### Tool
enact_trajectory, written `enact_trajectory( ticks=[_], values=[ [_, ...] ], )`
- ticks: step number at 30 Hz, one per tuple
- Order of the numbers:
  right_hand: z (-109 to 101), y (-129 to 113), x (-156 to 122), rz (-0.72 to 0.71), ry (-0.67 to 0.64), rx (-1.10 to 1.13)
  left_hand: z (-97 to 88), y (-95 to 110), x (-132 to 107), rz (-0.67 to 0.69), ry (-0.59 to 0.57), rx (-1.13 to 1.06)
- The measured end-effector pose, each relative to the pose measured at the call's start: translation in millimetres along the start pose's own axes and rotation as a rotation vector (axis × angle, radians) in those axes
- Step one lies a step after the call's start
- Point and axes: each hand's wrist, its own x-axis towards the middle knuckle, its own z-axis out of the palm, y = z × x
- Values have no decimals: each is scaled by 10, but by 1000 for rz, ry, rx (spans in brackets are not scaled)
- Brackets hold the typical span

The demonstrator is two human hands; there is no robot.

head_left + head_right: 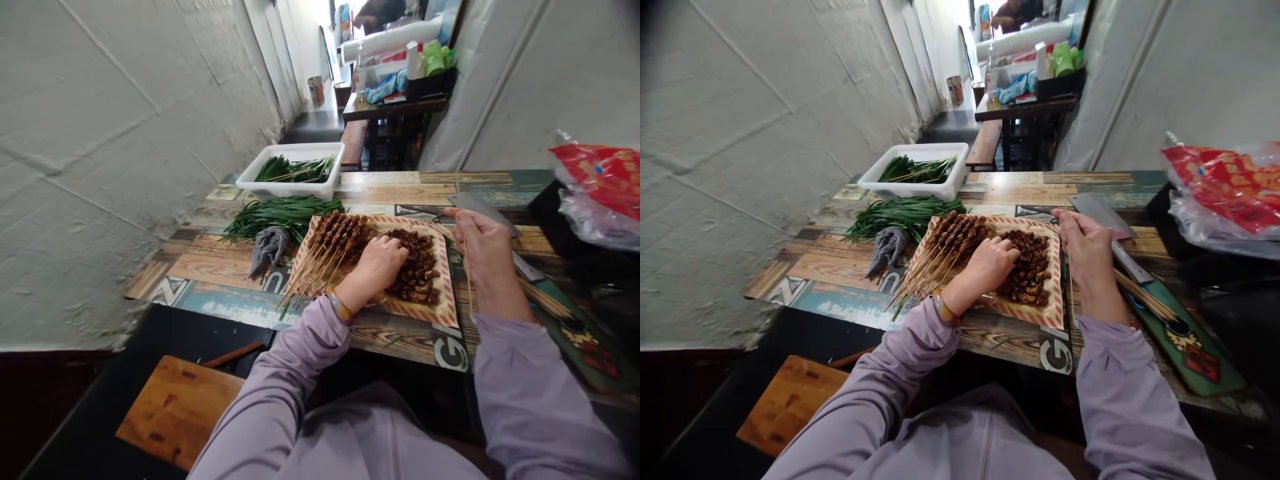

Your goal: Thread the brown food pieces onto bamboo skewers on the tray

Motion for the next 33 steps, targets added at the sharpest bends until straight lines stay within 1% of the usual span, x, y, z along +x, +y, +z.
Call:
enact_trajectory(
  ticks=[5,9,13,16,18,19,20,22,24,26,29,31,33],
  values=[
    [71,6,-115,2,-71,-177,53,-59,-25,43,17,-45],
    [117,-24,-200,-42,-72,-244,50,-49,-52,111,28,-96],
    [162,-59,-267,-16,-64,-275,50,-16,-60,117,21,-133],
    [169,-47,-283,18,-49,-294,87,-17,-52,105,56,-178],
    [172,-22,-276,11,-48,-292,111,-51,-38,76,98,-281],
    [176,-10,-269,3,-46,-287,116,-79,-30,53,124,-372],
    [182,2,-261,13,-59,-283,116,-112,-21,22,178,-502],
    [196,17,-238,23,-81,-245,100,-186,-4,-57,301,-831],
    [204,19,-207,26,-126,-246,70,-254,8,-177,337,-1153],
    [195,8,-173,43,-161,-261,38,-303,11,-288,334,-1441],
    [141,-7,-135,23,-248,-343,12,-339,9,-386,296,-1801],
    [91,5,-130,-7,-312,-402,20,-351,12,-443,273,-1984],
    [50,31,-147,-34,-356,-437,40,-362,20,-496,262,-2110]
  ],
)
